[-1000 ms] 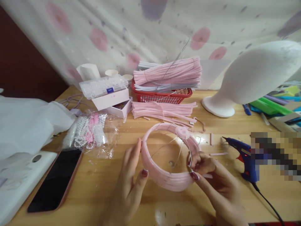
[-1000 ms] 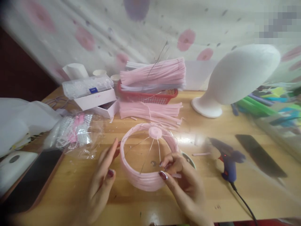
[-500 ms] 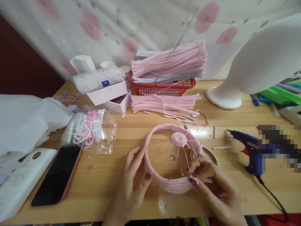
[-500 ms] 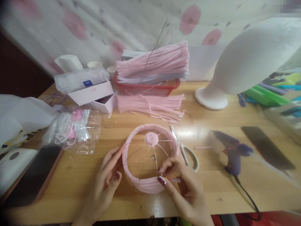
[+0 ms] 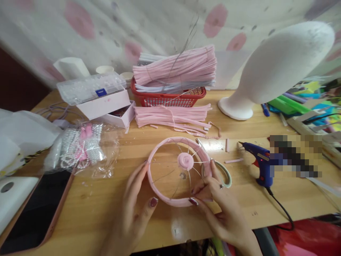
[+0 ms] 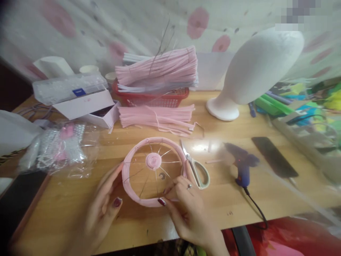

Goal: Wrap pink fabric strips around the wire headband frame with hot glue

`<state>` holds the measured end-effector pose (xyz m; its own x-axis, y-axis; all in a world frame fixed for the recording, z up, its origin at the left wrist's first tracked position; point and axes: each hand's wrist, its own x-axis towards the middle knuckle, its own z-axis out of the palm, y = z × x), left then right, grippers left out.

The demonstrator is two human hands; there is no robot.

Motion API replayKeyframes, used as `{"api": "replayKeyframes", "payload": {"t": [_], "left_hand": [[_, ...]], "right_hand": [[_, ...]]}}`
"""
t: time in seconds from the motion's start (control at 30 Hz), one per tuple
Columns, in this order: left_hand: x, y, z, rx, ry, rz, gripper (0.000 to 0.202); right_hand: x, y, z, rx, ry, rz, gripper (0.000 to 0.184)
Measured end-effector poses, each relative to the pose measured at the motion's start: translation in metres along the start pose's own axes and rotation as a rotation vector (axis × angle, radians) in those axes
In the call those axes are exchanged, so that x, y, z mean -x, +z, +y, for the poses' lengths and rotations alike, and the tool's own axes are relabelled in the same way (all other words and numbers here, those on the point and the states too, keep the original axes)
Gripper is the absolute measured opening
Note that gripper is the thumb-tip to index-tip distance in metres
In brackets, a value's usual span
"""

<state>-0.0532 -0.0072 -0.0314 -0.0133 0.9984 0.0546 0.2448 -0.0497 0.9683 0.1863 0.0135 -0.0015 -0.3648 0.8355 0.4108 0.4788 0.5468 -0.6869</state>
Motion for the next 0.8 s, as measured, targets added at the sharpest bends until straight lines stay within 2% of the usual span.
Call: {"api": "replayKeyframes", "payload": {"t": [0.13, 0.27, 0.37, 0.43, 0.5, 0.6, 0.7, 0.8], "left_hand": [[-0.002, -0.004, -0.003, 0.024, 0.001, -0.02, 0.057], [-0.003, -0.004, 0.002, 0.202, -0.093, -0.008, 0.057], [-0.007, -0.004, 0.004, 0.309, -0.157, 0.051, 0.056], [-0.01, -0.004, 0.003, 0.39, -0.206, 0.138, 0.05], [-0.014, -0.006, 0.0, 0.485, -0.237, 0.282, 0.037], [-0.016, -0.011, -0.004, 0.576, -0.201, 0.485, 0.019], [-0.015, -0.019, -0.003, 0.53, -0.149, 0.598, 0.023], [-0.012, -0.025, -0.002, 0.49, -0.155, 0.657, 0.022]], "right_hand": [[-0.002, -0.001, -0.001, 0.023, -0.014, 0.01, 0.019], [-0.003, -0.004, -0.001, 0.043, -0.011, 0.0, 0.018], [-0.004, -0.005, 0.0, 0.044, -0.02, -0.015, 0.018], [-0.005, -0.006, 0.0, 0.059, -0.033, -0.02, 0.018], [-0.005, -0.006, 0.001, 0.071, -0.038, -0.018, 0.017], [-0.004, -0.006, 0.0, 0.077, -0.031, -0.011, 0.017], [-0.003, -0.007, -0.002, 0.086, -0.029, -0.006, 0.017], [-0.003, -0.007, -0.003, 0.087, -0.031, -0.01, 0.018]]}}
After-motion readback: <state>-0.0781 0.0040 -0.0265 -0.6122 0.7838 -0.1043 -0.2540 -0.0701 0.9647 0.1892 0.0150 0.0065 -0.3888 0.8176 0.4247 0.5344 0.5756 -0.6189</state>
